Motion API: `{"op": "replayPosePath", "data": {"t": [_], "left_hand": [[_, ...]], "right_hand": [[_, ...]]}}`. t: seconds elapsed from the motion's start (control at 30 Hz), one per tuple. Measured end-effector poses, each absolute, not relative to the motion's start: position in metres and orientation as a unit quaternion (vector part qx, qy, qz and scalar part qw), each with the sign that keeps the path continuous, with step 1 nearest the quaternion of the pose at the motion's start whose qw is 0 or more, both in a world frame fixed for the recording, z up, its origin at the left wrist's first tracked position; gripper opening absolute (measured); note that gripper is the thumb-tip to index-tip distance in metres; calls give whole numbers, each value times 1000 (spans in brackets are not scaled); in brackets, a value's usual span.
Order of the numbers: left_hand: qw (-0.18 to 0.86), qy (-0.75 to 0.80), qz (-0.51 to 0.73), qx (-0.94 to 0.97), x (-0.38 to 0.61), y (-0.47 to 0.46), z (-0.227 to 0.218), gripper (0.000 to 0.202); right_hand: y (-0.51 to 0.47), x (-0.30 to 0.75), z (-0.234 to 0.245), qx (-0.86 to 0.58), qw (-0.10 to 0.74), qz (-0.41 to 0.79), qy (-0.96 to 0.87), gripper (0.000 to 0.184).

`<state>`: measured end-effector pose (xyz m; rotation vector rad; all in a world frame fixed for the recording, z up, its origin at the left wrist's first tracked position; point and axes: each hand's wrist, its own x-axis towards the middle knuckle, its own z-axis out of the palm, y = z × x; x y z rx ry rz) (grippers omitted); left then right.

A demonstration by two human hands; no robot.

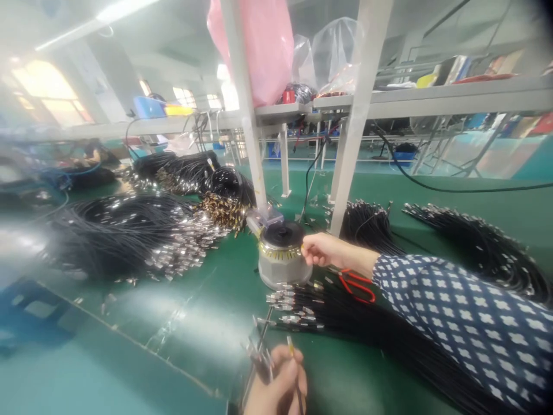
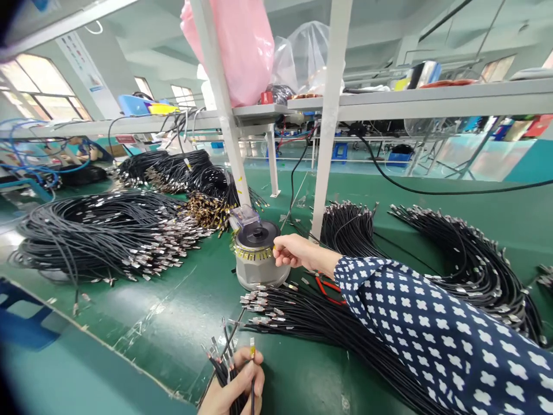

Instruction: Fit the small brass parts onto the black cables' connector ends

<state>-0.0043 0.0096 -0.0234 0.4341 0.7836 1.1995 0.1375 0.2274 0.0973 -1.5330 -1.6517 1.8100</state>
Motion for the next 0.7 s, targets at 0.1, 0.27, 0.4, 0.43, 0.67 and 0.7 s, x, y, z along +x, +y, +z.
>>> {"op": "replayPosePath", "data": {"t": [0.1, 0.27, 0.4, 0.43, 0.67, 0.7], "left_hand": [[728, 343, 560, 197, -2, 8, -26, 34], [727, 328, 573, 189, 1, 7, -30, 31], [730, 324, 572, 186, 2, 8, -31, 29], [731, 324, 571, 185, 1, 8, -31, 28], [736, 336, 558, 184, -2, 9, -24, 31], [735, 338, 558, 186, -2, 9, -24, 32]], "right_hand": [[231, 138, 98, -533, 104, 604, -583, 31], [217, 144, 95, -548, 59, 574, -606, 29], [198, 163, 95, -549, 63, 559, -619, 17], [197, 168, 96, -546, 79, 558, -620, 18], [208, 168, 105, -528, 205, 578, -588, 30], [208, 164, 104, -524, 210, 585, -582, 36]]}}
